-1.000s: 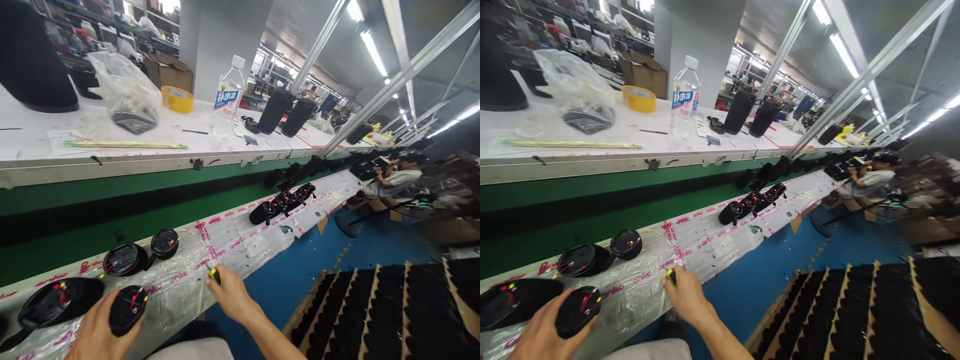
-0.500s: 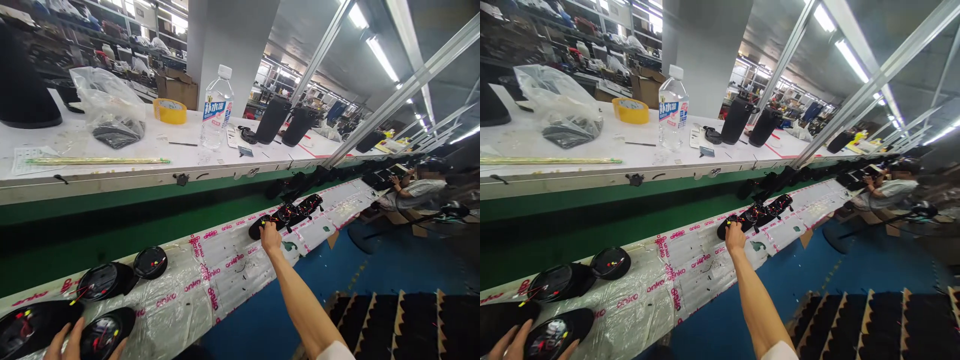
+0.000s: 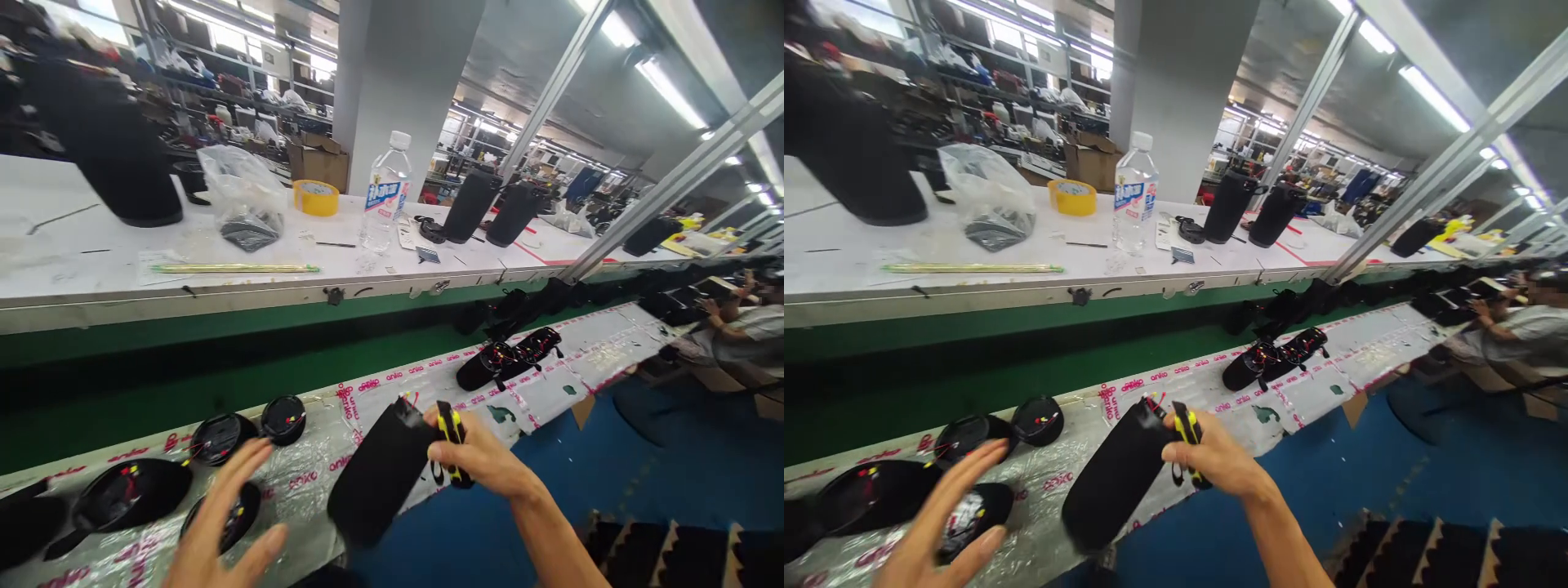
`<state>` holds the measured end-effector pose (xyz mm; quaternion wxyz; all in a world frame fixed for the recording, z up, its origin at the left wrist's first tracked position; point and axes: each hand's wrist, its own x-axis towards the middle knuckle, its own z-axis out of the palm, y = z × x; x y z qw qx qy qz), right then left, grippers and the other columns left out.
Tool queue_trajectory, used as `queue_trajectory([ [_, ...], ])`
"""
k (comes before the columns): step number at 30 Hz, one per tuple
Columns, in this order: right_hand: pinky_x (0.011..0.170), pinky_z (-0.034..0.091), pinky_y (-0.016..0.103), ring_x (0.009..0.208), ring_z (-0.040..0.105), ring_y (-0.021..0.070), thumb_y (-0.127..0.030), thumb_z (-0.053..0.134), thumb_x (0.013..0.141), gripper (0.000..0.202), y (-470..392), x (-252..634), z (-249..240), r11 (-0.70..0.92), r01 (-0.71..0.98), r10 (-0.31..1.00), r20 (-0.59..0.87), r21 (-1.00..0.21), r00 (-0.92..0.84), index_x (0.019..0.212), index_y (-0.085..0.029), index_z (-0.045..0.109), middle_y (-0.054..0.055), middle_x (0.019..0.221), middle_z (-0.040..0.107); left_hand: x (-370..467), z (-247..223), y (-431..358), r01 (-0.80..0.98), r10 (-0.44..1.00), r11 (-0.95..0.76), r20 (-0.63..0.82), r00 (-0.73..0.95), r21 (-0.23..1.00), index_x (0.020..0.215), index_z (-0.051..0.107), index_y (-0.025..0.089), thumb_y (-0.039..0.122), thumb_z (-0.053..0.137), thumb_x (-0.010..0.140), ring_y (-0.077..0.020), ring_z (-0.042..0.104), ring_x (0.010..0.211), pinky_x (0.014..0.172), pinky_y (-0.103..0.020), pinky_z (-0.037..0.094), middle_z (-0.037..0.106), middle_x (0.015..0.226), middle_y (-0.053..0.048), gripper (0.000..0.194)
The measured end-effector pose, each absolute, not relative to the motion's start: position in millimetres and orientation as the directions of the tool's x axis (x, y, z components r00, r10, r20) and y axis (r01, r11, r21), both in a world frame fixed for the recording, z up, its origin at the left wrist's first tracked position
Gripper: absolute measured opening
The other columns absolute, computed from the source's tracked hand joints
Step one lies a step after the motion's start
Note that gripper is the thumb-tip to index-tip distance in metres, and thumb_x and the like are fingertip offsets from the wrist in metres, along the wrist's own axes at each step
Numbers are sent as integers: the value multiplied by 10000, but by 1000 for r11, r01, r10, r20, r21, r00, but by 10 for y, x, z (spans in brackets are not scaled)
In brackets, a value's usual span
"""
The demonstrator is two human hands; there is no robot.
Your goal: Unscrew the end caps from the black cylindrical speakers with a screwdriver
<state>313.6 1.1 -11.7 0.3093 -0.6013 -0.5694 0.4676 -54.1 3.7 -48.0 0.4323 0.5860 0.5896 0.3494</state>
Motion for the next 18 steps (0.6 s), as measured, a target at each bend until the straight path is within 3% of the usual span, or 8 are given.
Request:
queue_trajectory([
  [2,669,498,293,740,566,172,-720,767,742,532,-27,2810,-28,-106,301,957,-180,-948,-229,863,-219,634,-10,835,592,-409,-301,107,129,862,333,-357,360,934,1393,624,378,689,678,815,-431,471,1451,1210,-644,322,536,1580,-69,658],
  [5,719,504,297,806,586,182,-697,833,696,531,-59,2347,8,-87,124,903,-131,-988,-409,826,-222,635,0,908,619,-301,-269,108,-206,643,620,-341,686,757,1243,747,183,702,815,652,-450,626,1288,1103,-529,473,722,1324,-192,790],
  [8,776,520,305,884,635,203,-587,846,751,446,-159,2027,1,-106,147,905,-157,-983,-395,982,-243,680,9,1002,672,-311,-417,-5,-401,654,743,-452,606,536,1136,773,208,622,871,508,-452,746,1043,864,-518,589,808,1046,-173,758],
  [10,854,534,330,993,669,227,-522,748,875,417,-264,1912,1,-42,360,962,-135,-932,-238,1205,-287,648,26,1140,698,-379,-516,-83,-471,702,712,-510,497,521,1097,773,201,606,844,502,-438,764,944,833,-525,591,809,959,-172,723],
  [12,872,538,332,1012,696,220,-435,591,999,331,-360,1846,11,91,578,985,-10,-811,-170,1310,-321,580,24,1170,716,-474,-570,-143,-505,722,689,-550,419,520,1073,775,179,597,827,503,-422,769,869,841,-536,584,803,919,-186,708],
  [14,778,547,306,897,727,200,-351,469,1062,230,-412,1790,28,294,698,950,117,-653,-291,1267,-311,565,6,1055,741,-560,-574,-198,-523,719,684,-593,364,508,1100,767,167,591,821,488,-426,767,871,854,-544,576,797,916,-198,746],
  [18,568,505,303,691,722,203,-264,360,1088,177,-400,1643,69,594,729,804,223,-340,-551,1123,-244,532,-3,850,710,-618,-486,-324,-544,721,657,-645,251,522,1135,762,162,606,812,465,-450,753,963,906,-541,564,791,965,-209,805],
])
